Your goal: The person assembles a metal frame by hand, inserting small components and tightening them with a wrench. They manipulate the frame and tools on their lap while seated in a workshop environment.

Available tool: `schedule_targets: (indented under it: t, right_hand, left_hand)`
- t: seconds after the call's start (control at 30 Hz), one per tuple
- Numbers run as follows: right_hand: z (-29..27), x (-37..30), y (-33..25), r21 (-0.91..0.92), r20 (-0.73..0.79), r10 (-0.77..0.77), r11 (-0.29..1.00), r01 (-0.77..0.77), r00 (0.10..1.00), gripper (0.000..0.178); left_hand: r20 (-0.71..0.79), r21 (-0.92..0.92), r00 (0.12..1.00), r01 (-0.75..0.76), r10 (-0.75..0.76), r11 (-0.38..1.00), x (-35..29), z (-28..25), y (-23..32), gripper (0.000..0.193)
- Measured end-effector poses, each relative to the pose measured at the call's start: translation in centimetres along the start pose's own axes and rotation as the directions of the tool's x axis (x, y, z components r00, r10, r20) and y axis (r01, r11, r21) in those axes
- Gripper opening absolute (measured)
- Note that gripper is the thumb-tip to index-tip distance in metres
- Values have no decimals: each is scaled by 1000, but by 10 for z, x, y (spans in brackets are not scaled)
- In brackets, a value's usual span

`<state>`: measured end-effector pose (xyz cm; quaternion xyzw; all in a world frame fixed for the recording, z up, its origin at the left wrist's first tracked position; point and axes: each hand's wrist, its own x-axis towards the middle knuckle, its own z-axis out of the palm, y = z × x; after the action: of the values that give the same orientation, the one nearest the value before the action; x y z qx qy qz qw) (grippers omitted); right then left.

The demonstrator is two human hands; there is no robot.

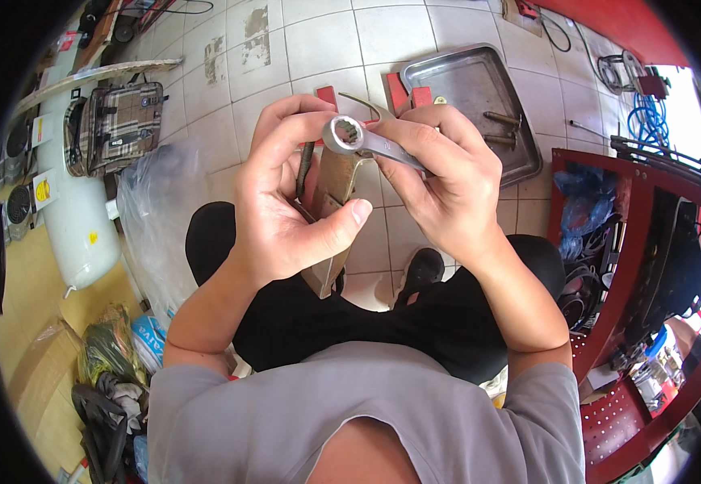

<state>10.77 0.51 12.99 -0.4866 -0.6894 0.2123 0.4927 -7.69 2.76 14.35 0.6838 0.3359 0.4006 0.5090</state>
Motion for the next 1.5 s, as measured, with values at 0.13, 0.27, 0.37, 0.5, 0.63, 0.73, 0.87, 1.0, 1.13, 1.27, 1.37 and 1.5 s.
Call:
schedule_targets:
  t: [0.13,0.27,0.37,0.5,0.63,0.73,0.87,1.0,1.13,1.27,1.37,1.5]
  right_hand:
    - [1,0,8,6,-28,-9,1000,9,1000,31]
    - [4,0,12,21,-36,1,1000,-1,999,32]
    - [8,-1,17,17,-48,-42,999,43,998,33]
    - [7,-1,17,9,-51,-38,999,38,998,31]
    - [9,-3,19,71,-41,-18,997,21,999,27]
    - [7,-2,19,43,-27,-15,999,16,1000,24]
    - [5,1,16,54,10,77,996,-77,997,21]
    - [4,5,16,68,93,187,979,-193,978,19]
    - [7,7,17,23,125,182,982,-186,975,21]
    - [11,6,23,-32,110,77,997,-74,991,24]
    - [12,5,27,-57,87,20,998,-15,996,26]
    - [13,2,25,-93,42,-5,996,9,999,28]
  left_hand:
    - [-100,-113,992,65,-76,992,4,8,-1,49]
    - [-120,-237,982,115,-147,965,4,14,-2,50]
    - [-104,-255,979,142,-173,957,2,15,-5,50]
    - [-84,-250,981,150,-175,957,2,15,-9,48]
    - [29,-191,994,109,-106,975,4,11,-15,49]
    - [-33,-297,989,128,-144,946,5,20,-14,48]
    - [-57,-329,986,131,-158,935,7,20,-20,44]
    - [6,-469,968,225,-252,854,6,17,-22,39]
    - [5,-534,956,251,-294,808,7,14,-25,38]
    - [-8,-500,953,260,-304,826,7,13,-23,42]
    - [25,-453,965,244,-262,857,4,11,-25,48]
    - [-135,-193,990,12,-39,981,5,17,-33,42]
